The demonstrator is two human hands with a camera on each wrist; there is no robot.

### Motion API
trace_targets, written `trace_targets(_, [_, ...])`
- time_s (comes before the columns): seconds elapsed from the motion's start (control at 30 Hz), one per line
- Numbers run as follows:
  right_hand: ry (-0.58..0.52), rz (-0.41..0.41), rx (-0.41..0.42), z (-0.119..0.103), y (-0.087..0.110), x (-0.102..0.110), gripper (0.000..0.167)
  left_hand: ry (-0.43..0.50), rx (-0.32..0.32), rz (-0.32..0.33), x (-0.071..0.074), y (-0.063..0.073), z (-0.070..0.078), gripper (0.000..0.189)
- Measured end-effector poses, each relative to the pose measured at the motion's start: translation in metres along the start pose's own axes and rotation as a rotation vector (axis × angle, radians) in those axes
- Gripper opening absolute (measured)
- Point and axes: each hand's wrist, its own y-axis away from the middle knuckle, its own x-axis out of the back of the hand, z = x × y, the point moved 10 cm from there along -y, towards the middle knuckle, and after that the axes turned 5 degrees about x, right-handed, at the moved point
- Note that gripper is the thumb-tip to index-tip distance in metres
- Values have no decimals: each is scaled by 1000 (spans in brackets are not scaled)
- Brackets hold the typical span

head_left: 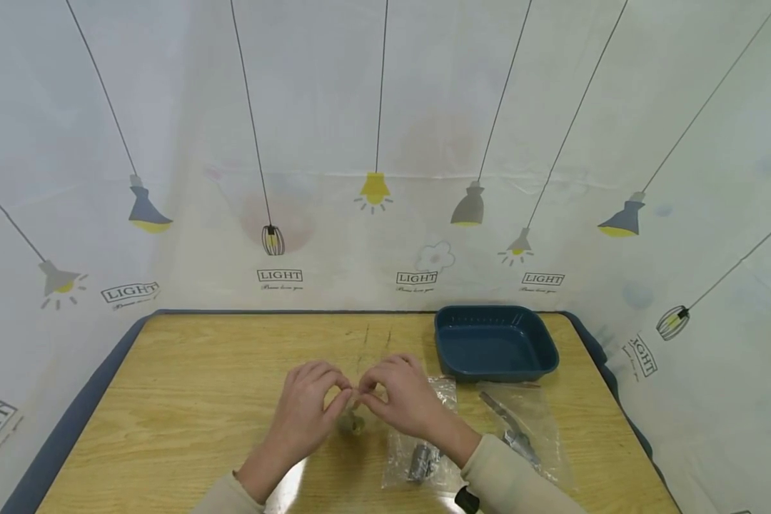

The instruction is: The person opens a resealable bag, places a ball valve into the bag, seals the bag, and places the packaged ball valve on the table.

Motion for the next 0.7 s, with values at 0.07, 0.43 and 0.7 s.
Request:
trace_targets(0.07, [5,-6,-7,4,1,-1,3,3,2,11,1,0,-1,11])
trace_targets(0.43, [-11,-6,-18,7,3,-3,3,-27,27,-35,0,-1,-4,11])
trace_targets(0.7, [-36,24,-6,4,4,-2,5,0,82,-85,-5,-1,-10,7])
